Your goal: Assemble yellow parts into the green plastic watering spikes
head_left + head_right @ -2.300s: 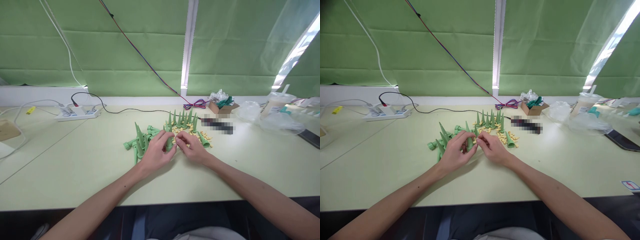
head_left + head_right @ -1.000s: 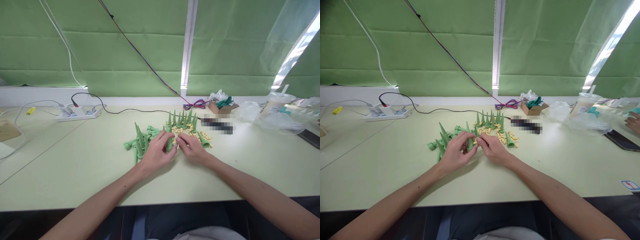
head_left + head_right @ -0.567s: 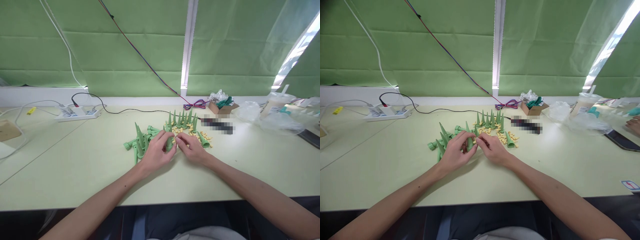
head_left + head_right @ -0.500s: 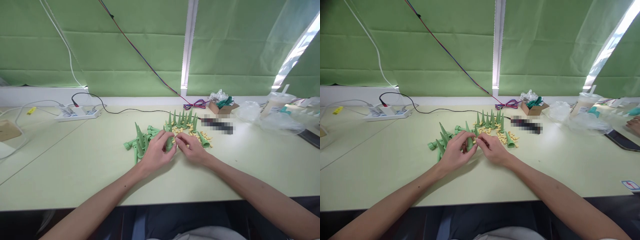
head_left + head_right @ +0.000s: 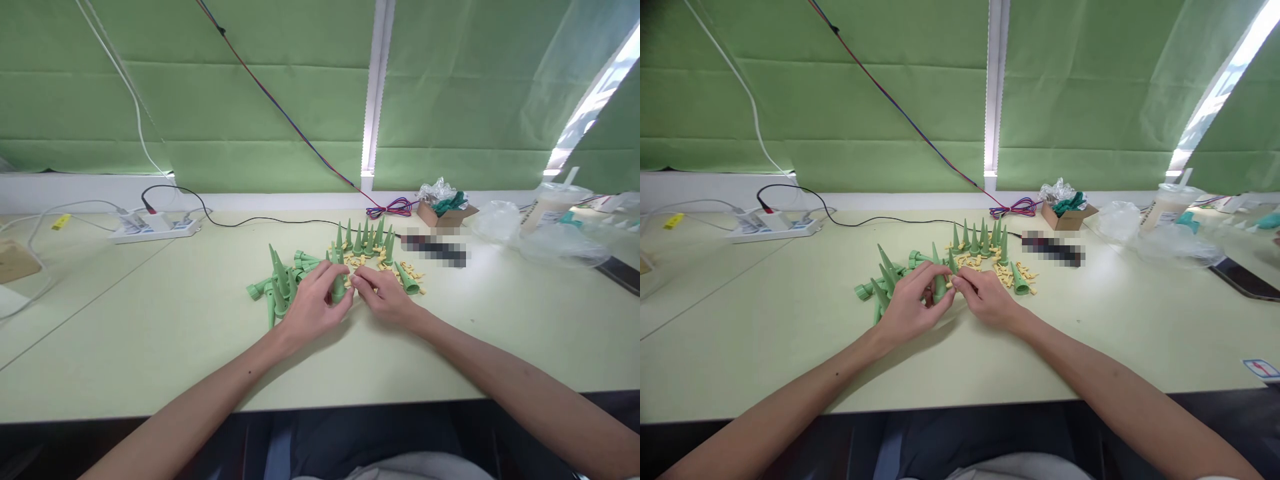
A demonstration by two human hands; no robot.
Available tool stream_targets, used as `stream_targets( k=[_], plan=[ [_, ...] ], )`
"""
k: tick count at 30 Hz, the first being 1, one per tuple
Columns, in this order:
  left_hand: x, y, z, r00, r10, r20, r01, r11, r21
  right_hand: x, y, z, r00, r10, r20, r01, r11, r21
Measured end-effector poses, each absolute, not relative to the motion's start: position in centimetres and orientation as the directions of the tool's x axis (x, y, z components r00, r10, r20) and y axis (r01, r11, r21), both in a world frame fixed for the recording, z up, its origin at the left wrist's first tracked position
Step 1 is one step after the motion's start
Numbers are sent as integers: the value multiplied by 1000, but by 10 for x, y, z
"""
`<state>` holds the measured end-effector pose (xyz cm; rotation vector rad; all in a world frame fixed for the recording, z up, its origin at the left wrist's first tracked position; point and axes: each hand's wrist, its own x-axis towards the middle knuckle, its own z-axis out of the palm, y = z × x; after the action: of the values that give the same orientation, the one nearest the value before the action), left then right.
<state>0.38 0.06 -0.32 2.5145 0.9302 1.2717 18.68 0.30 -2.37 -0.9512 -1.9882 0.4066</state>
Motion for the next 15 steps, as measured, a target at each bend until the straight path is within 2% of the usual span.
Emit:
stream_targets(
  k=[15],
  plan=[
    [4,0,-3,451,598,662,442,-794,417,186,2,-23,-322,786,528,469,617,-632]
  ],
)
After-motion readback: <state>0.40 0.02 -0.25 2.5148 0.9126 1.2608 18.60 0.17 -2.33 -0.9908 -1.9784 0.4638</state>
